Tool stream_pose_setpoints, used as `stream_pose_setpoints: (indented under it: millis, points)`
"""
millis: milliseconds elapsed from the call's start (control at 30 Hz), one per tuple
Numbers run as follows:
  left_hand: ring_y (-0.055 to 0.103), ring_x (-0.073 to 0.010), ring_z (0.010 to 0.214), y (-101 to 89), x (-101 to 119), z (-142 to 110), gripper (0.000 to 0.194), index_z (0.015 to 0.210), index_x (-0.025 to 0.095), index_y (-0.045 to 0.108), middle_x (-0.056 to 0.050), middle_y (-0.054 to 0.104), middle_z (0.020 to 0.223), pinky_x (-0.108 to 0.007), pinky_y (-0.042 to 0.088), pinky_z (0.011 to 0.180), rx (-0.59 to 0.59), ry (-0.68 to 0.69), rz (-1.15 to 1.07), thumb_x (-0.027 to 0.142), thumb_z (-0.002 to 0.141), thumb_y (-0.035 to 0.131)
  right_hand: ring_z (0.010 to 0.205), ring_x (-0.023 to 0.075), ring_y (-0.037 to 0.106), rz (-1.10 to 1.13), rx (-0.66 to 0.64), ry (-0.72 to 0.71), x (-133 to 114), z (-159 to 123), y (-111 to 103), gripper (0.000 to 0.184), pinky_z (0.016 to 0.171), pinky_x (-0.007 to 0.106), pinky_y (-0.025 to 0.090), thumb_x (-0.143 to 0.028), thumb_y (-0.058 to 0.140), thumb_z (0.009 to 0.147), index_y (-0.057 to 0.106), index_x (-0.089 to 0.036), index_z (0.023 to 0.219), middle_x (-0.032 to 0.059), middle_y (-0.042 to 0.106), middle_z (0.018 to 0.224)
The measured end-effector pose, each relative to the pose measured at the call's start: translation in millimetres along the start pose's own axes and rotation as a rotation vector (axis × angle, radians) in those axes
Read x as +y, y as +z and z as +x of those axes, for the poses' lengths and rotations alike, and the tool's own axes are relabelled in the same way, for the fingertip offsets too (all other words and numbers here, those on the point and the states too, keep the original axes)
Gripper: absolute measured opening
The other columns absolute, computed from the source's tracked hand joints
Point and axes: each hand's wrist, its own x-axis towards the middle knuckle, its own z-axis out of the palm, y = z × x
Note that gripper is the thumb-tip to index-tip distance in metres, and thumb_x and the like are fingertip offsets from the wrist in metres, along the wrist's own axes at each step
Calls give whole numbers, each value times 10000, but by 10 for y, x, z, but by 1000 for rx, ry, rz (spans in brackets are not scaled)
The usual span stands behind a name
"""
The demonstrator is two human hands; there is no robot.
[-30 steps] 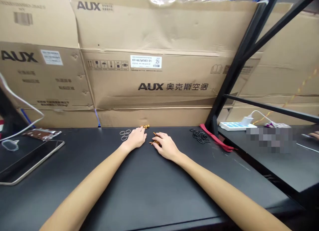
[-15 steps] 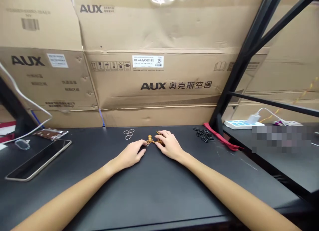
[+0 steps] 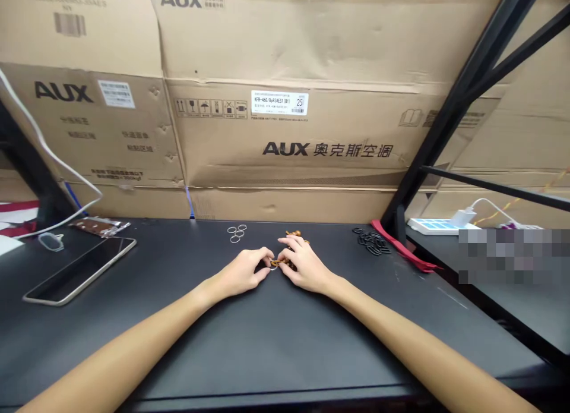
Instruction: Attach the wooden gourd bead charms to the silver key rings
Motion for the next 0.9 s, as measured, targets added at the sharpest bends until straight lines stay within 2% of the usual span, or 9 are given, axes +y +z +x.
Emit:
stream_pose_setpoints:
  millis: [100,233,400,533,733,900]
  points:
    - [652,-164,850,-7,-1,-3,198,1060,209,550,-19,682,927,-278,494,799,-6,-1,25,169,867,530,1252,284,406,9,-24,-3,-17,-3,-25,140,997,503,390,-220,521,866,628,-206,954,129,535,1241]
    - [630,-173,846,-14,0,-8,174,1055,210,562,-26,661,934,-296,490,792,-12,7,94,195,888,519,1233,284,413,41,-27,-3,-34,2,-24,91,1008,506,375,-196,519,861,607,-193,885,132,538,1223]
    - [564,-198,932,-14,16,-7,78,919,188,601,-54,607,973,-341,472,853,21,88,245,241,886,553,1191,261,438,150,6,-3,-65,6,30,93,1013,480,379,-169,496,878,558,-179,810,141,545,1201]
    - [540,-204,973,17,12,-2,115,862,177,621,-69,581,1033,-366,459,884,60,111,318,248,899,540,1163,250,455,217,27,-8,-95,7,39,105,1009,483,377,-191,502,894,549,-186,801,129,550,1189]
    - [532,-204,994,40,1,1,138,858,181,638,-68,577,1062,-376,455,892,62,109,308,223,910,516,1148,245,464,257,42,-10,-113,15,24,87,999,486,383,-199,509,900,553,-198,826,112,553,1188]
    - [524,-202,1019,20,-9,13,165,855,191,643,-65,573,1089,-373,446,917,55,105,270,211,924,494,1162,254,455,197,75,17,-46,16,61,64,1010,496,367,-197,517,891,560,-194,844,119,570,1158]
